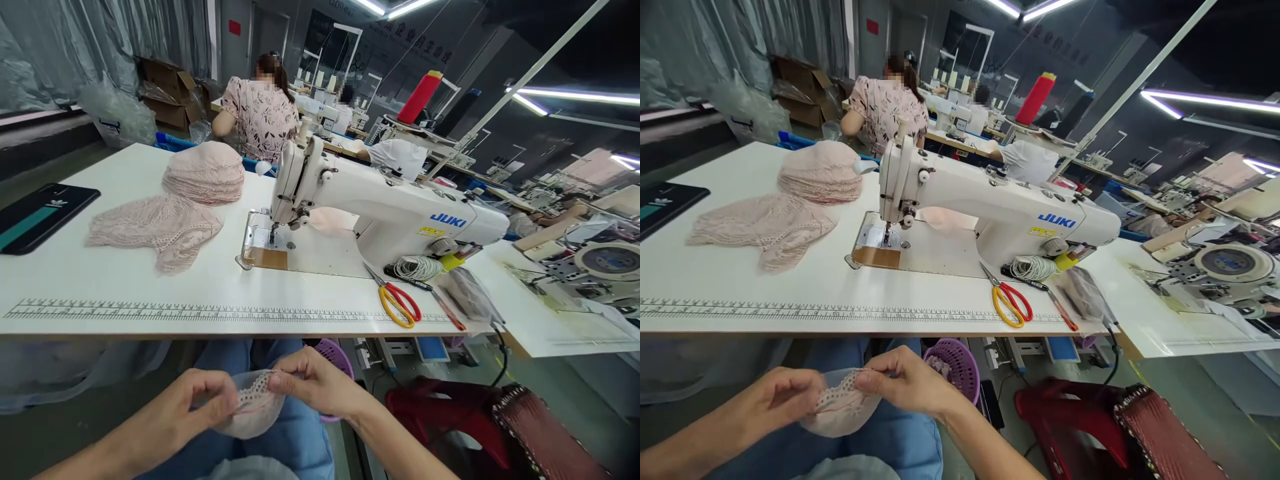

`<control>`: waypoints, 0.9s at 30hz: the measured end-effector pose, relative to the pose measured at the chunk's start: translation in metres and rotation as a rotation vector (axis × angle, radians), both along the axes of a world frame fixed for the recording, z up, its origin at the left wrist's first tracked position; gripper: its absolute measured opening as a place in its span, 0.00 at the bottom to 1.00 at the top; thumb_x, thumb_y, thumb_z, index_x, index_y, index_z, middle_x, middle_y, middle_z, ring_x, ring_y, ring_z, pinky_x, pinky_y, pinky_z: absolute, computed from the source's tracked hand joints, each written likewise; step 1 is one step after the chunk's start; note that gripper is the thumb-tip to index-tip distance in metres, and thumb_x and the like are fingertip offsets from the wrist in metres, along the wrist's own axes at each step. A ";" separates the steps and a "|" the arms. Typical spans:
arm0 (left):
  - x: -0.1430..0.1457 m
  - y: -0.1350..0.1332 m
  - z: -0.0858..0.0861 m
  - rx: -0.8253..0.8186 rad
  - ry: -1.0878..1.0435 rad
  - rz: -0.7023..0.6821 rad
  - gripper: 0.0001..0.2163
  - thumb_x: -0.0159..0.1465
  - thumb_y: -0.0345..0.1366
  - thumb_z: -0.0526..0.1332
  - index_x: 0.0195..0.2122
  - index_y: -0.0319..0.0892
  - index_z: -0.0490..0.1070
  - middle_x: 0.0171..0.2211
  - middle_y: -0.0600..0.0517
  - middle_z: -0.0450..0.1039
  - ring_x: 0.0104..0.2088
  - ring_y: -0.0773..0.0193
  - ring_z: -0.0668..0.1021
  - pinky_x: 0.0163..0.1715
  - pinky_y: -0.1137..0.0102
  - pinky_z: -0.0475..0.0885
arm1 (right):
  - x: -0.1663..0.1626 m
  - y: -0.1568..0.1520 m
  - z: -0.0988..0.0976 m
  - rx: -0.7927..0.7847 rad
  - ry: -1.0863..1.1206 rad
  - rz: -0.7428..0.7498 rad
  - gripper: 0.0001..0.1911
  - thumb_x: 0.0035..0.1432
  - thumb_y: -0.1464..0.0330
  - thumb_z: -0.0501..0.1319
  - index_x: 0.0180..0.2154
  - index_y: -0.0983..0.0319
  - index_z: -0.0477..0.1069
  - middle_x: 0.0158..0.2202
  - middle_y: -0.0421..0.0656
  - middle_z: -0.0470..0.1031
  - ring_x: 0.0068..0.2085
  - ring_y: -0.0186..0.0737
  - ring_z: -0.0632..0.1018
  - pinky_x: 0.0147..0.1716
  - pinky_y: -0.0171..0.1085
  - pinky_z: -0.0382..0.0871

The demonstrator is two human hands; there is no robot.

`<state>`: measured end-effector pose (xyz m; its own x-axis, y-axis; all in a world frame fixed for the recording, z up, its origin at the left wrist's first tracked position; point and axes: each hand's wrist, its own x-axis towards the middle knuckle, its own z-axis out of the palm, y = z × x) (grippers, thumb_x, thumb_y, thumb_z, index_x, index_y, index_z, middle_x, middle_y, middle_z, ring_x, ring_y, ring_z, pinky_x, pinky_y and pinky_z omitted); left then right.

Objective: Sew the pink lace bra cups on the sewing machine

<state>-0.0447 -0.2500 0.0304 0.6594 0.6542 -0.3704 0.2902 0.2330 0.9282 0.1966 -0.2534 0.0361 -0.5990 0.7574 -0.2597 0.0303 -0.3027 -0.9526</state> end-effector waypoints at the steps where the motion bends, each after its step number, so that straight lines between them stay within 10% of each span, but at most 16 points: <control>1: 0.000 -0.001 -0.001 -0.005 0.022 -0.021 0.21 0.60 0.56 0.59 0.25 0.42 0.66 0.24 0.57 0.57 0.28 0.64 0.61 0.30 0.72 0.56 | -0.002 -0.002 -0.004 -0.039 0.021 -0.006 0.26 0.54 0.49 0.65 0.33 0.67 0.79 0.27 0.42 0.74 0.32 0.36 0.74 0.39 0.37 0.68; 14: -0.009 0.004 -0.017 -0.059 0.019 -0.039 0.08 0.52 0.41 0.69 0.25 0.43 0.80 0.23 0.58 0.60 0.25 0.69 0.62 0.26 0.75 0.57 | -0.015 -0.014 -0.046 -0.299 0.120 -0.079 0.26 0.39 0.50 0.74 0.31 0.66 0.81 0.28 0.43 0.77 0.30 0.34 0.75 0.38 0.36 0.70; 22: -0.018 0.014 -0.031 -0.362 -0.073 -0.143 0.26 0.51 0.62 0.66 0.33 0.42 0.83 0.27 0.51 0.78 0.31 0.61 0.74 0.34 0.72 0.67 | -0.010 -0.009 -0.062 -0.406 0.135 -0.095 0.21 0.36 0.56 0.77 0.28 0.66 0.80 0.25 0.41 0.76 0.26 0.31 0.74 0.34 0.34 0.69; 27: -0.019 0.013 -0.045 -0.454 -0.048 -0.155 0.23 0.43 0.54 0.74 0.33 0.43 0.84 0.25 0.51 0.81 0.27 0.61 0.78 0.31 0.72 0.71 | -0.001 -0.007 -0.073 -0.436 0.130 -0.116 0.24 0.33 0.54 0.77 0.27 0.67 0.79 0.25 0.41 0.76 0.27 0.32 0.74 0.34 0.35 0.68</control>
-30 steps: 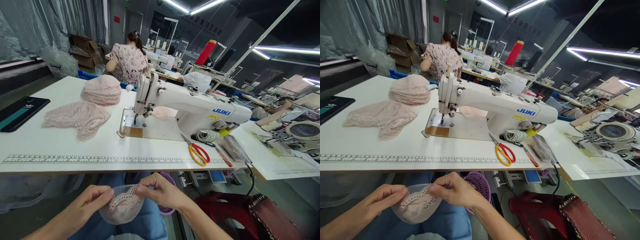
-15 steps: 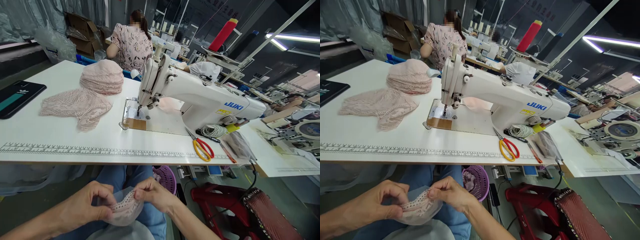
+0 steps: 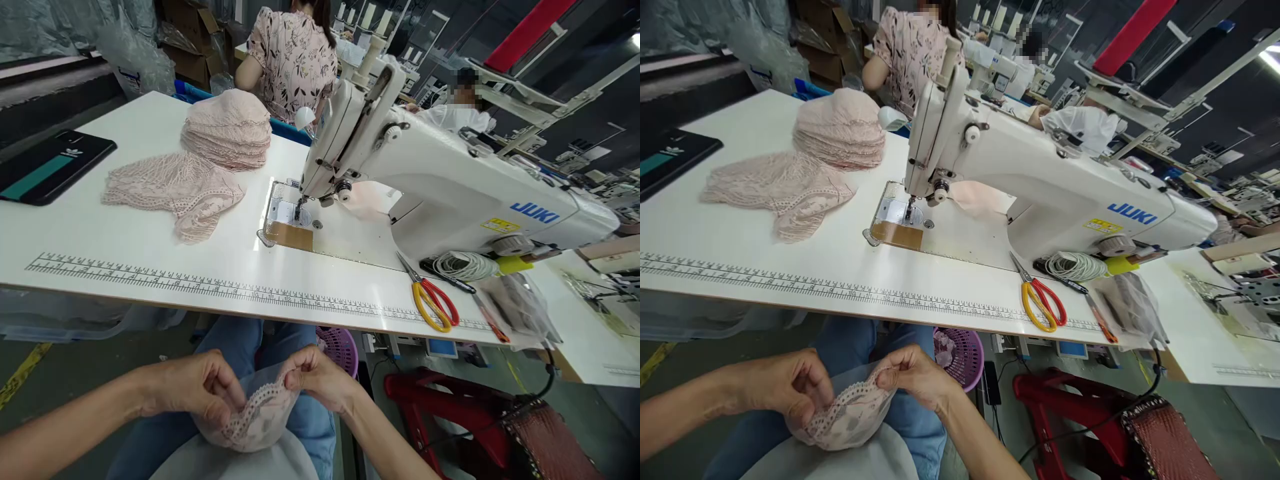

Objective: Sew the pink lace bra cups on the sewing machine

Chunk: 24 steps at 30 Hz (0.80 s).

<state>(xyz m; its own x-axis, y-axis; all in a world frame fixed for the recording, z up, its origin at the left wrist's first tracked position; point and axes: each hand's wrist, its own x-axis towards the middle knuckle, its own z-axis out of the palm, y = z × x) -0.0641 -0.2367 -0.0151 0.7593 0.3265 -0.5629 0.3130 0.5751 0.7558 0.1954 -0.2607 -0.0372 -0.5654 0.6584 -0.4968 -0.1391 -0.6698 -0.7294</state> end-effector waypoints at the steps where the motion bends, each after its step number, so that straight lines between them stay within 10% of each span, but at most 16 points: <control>1: 0.000 0.000 -0.002 -0.005 0.010 0.003 0.20 0.42 0.51 0.76 0.32 0.43 0.84 0.24 0.51 0.81 0.26 0.61 0.78 0.30 0.72 0.71 | 0.001 0.000 -0.001 -0.001 -0.002 -0.002 0.24 0.33 0.54 0.77 0.26 0.67 0.79 0.25 0.41 0.76 0.27 0.32 0.74 0.34 0.35 0.68; 11: -0.003 0.005 0.001 -0.067 0.008 -0.049 0.16 0.40 0.44 0.76 0.30 0.45 0.84 0.24 0.53 0.80 0.25 0.63 0.77 0.31 0.71 0.72 | -0.003 0.007 0.000 -0.013 -0.015 0.007 0.25 0.32 0.53 0.77 0.27 0.66 0.80 0.25 0.41 0.76 0.27 0.31 0.74 0.33 0.33 0.67; 24: 0.022 -0.001 0.000 0.144 0.084 0.056 0.20 0.48 0.53 0.70 0.20 0.39 0.72 0.14 0.61 0.52 0.19 0.72 0.53 0.19 0.73 0.48 | -0.012 0.013 0.028 0.018 -0.074 0.066 0.26 0.31 0.55 0.78 0.30 0.66 0.81 0.27 0.40 0.77 0.28 0.31 0.75 0.37 0.34 0.71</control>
<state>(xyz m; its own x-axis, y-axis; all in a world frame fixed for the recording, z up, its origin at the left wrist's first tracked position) -0.0421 -0.2378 -0.0146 0.6898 0.4488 -0.5681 0.3497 0.4805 0.8042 0.1835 -0.2479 -0.0092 -0.5703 0.6303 -0.5268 -0.0405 -0.6621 -0.7483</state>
